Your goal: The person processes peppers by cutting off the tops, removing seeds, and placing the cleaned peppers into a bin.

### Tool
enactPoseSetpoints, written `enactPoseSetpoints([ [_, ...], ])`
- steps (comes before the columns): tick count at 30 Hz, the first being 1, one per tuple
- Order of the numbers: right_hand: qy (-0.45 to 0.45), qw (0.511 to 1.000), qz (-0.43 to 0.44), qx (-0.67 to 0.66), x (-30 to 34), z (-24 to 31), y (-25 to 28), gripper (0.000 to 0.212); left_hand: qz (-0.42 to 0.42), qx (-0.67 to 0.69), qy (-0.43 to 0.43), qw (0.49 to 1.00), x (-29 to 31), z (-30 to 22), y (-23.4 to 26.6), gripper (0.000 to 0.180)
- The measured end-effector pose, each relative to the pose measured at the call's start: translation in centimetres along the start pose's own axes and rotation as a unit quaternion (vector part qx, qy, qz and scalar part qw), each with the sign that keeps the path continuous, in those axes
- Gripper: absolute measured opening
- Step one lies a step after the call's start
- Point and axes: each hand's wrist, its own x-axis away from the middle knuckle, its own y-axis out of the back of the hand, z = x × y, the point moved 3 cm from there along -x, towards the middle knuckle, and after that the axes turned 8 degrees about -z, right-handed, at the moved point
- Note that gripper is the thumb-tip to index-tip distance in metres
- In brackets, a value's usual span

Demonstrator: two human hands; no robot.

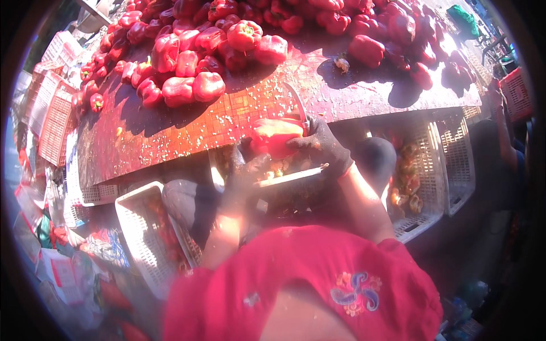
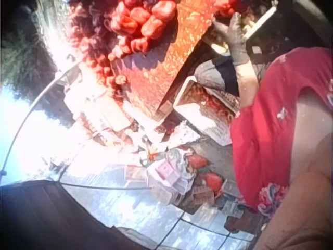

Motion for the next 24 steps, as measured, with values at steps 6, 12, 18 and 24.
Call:
enactPoseSetpoints([
  [6,0.139,0.945,0.089,0.282,-4.8,4.3,-3.0,0.049,0.151,-0.127,-0.025,0.98,-1.8,-6.9,-1.7,0.062],
  [12,0.011,0.994,-0.084,0.073,-2.4,0.5,-3.3,0.021,-0.081,-0.047,-0.103,0.99,-6.4,0.9,2.9,0.04],
  [18,0.076,0.982,0.028,0.173,-0.9,-3.0,-5.3,0.016,-0.22,-0.188,-0.093,0.953,-4.3,-2.7,0.0,0.05],
  [24,-0.115,0.992,0.01,0.055,3.4,-5.7,-5.1,0.014,-0.251,-0.096,-0.18,0.946,-5.7,-1.9,1.6,0.051],
])
